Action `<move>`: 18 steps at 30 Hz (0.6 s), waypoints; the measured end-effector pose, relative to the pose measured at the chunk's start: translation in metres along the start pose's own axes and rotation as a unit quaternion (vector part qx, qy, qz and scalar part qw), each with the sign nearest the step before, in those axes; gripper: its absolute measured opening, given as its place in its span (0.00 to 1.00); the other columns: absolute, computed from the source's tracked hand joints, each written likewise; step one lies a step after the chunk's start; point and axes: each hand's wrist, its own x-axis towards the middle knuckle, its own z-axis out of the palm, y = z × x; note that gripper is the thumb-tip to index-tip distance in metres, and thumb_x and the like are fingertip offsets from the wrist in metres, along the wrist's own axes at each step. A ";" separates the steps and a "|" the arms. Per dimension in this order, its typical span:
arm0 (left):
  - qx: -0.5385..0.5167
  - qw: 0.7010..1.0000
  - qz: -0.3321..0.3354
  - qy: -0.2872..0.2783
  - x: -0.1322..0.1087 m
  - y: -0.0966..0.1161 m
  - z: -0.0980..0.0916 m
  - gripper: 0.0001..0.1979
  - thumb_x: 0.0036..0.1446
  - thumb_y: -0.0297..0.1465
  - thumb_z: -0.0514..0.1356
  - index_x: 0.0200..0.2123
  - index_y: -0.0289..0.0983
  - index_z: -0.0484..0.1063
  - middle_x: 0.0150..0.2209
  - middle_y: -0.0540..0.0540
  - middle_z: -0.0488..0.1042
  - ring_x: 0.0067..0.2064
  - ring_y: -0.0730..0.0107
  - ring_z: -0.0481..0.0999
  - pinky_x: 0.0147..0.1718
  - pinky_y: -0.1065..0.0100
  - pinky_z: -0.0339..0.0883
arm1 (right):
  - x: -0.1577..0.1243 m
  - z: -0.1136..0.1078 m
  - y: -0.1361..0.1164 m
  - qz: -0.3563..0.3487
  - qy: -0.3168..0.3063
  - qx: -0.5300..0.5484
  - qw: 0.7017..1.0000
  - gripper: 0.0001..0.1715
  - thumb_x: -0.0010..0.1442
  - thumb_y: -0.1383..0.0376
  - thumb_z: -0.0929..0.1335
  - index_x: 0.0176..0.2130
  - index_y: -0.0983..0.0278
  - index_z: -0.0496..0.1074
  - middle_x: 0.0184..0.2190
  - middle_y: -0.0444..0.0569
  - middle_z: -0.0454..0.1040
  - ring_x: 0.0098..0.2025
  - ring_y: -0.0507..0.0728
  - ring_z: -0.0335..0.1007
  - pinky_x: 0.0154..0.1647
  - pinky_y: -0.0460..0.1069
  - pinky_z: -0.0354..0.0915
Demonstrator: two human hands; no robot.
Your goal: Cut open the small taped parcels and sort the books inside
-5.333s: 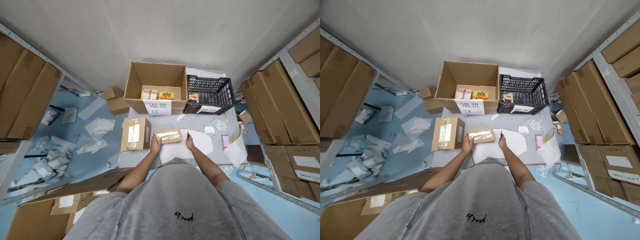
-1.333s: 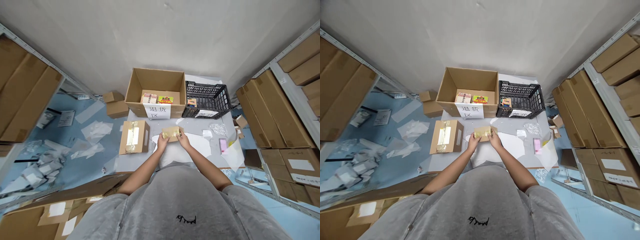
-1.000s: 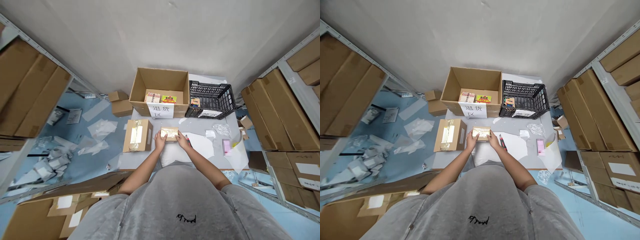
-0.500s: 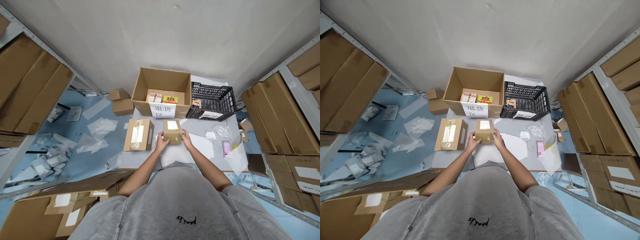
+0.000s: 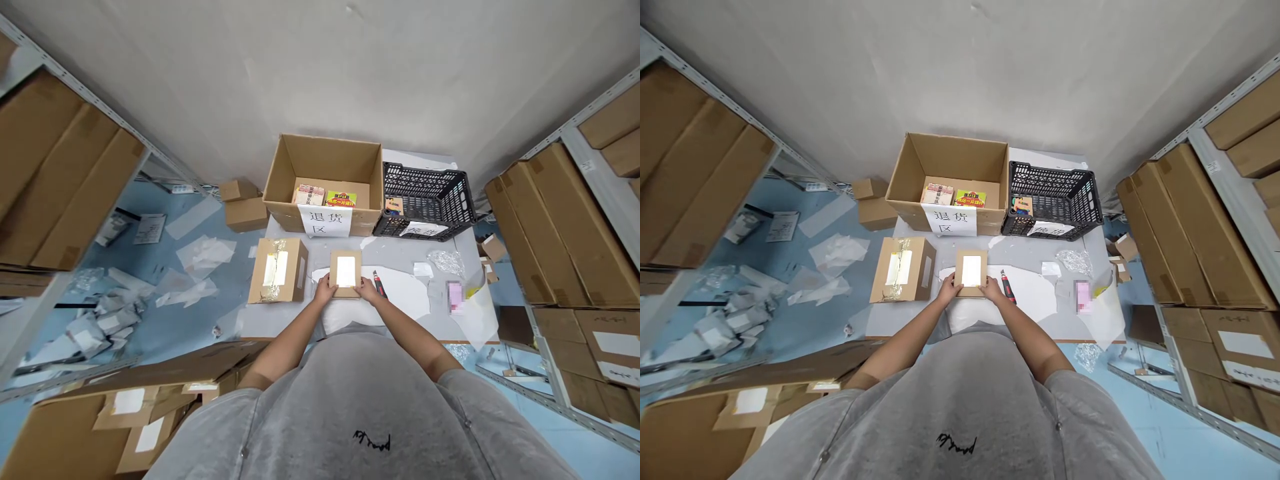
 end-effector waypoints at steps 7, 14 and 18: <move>-0.107 0.993 -0.045 -0.019 0.012 0.025 -0.002 0.43 0.40 0.27 0.77 0.64 0.39 0.76 0.57 0.38 0.83 0.59 0.44 0.81 0.62 0.50 0.73 | 0.007 -0.009 -0.031 0.009 -0.007 0.163 0.987 0.35 0.52 0.68 0.72 0.59 0.58 0.77 0.63 0.53 0.80 0.61 0.64 0.79 0.64 0.57 0.72; -0.183 0.982 -0.041 0.037 0.006 0.033 -0.017 0.21 0.64 0.50 0.65 0.51 0.42 0.74 0.53 0.41 0.82 0.57 0.56 0.81 0.54 0.59 0.76 | -0.011 -0.026 -0.040 0.008 0.033 0.297 0.954 0.26 0.65 0.48 0.69 0.58 0.54 0.74 0.64 0.53 0.78 0.65 0.63 0.76 0.62 0.58 0.74; -0.187 0.981 -0.042 0.033 -0.003 0.034 -0.019 0.31 0.69 0.62 0.55 0.55 0.42 0.72 0.51 0.39 0.82 0.55 0.55 0.82 0.53 0.58 0.75 | -0.022 -0.028 -0.047 0.012 0.000 0.285 0.958 0.32 0.66 0.40 0.70 0.60 0.52 0.74 0.62 0.53 0.77 0.61 0.63 0.78 0.62 0.59 0.73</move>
